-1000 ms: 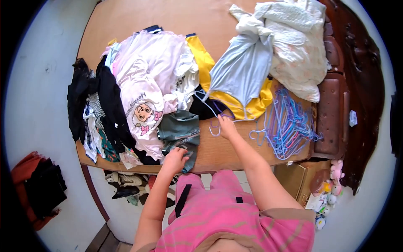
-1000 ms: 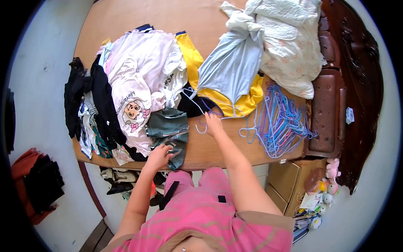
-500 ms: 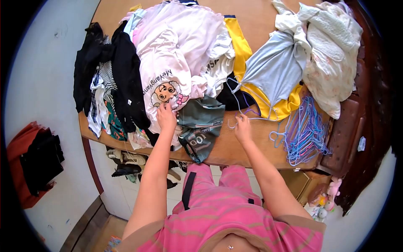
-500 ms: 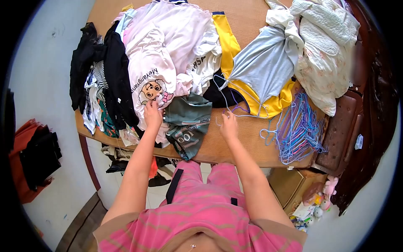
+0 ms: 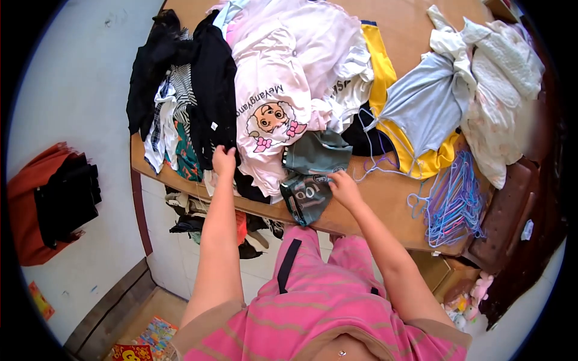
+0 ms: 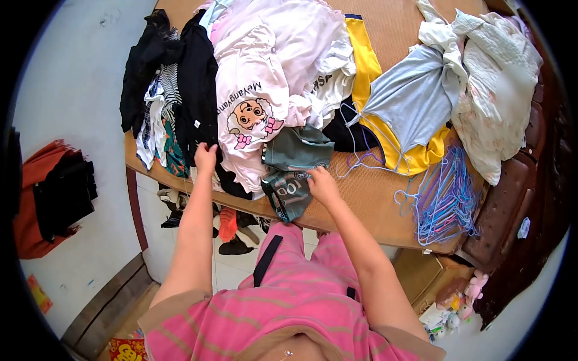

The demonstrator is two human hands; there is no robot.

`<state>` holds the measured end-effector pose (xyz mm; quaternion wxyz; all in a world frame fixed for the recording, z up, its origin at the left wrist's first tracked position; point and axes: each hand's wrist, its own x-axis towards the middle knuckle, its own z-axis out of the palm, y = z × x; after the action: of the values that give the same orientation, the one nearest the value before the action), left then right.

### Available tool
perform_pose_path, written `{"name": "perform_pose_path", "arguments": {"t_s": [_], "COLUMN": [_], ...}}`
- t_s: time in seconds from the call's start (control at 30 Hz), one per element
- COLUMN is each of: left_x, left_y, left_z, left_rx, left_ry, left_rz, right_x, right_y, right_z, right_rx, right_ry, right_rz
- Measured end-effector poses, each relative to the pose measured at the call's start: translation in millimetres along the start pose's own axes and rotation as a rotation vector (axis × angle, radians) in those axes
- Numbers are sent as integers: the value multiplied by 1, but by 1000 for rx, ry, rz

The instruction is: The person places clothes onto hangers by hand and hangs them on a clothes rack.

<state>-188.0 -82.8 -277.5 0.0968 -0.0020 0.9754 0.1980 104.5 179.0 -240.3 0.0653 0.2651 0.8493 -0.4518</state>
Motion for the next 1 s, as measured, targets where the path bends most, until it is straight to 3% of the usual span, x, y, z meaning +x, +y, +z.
{"name": "perform_pose_path", "arguments": {"t_s": [0.07,0.13,0.23,0.3,0.37,0.4,0.47,0.53,0.57,0.6,0.67,0.73,0.8,0.87,0.93,1.0], "left_x": [-8,-24,-94,-148,-202,-223,-260,-270,-279,-279,-279,-279,-286,-280,-278,-280], "left_y": [33,68,135,154,185,183,185,183,192,196,182,186,206,201,212,216], "left_z": [-23,-39,-72,-79,-101,-97,-90,-76,-69,-67,-47,-45,-53,-40,-42,-48], "left_rx": [48,-252,-608,-600,-563,-553,-590,-750,-1052,-983,-667,-489,-552,-542,-685,-813], "left_ry": [118,150,-236,-470,-618,-782,-999,-1109,-1115,-1138,-1119,-1021,-882,-530,-553,-655], "left_rz": [187,413,445,537,667,688,424,189,-20,-70,191,318,301,486,501,325], "right_x": [-1,1,0,2,1,2,-2,-32,-48,-64,-94,-120,-141,-155,-168,-184], "right_y": [-9,-23,-56,-86,-106,-110,-82,-89,-88,-75,-59,-39,-11,33,77,147], "right_z": [3,4,0,-9,-30,-35,-31,-59,-72,-73,-90,-100,-103,-91,-100,-98], "right_rx": [46,97,203,1110,1415,1397,860,686,703,541,535,492,528,483,501,336], "right_ry": [-14,-21,-15,-47,27,138,225,245,239,328,319,363,298,485,499,587], "right_rz": [10,10,-27,180,257,219,132,149,120,-22,-139,-149,-56,22,181,245]}}
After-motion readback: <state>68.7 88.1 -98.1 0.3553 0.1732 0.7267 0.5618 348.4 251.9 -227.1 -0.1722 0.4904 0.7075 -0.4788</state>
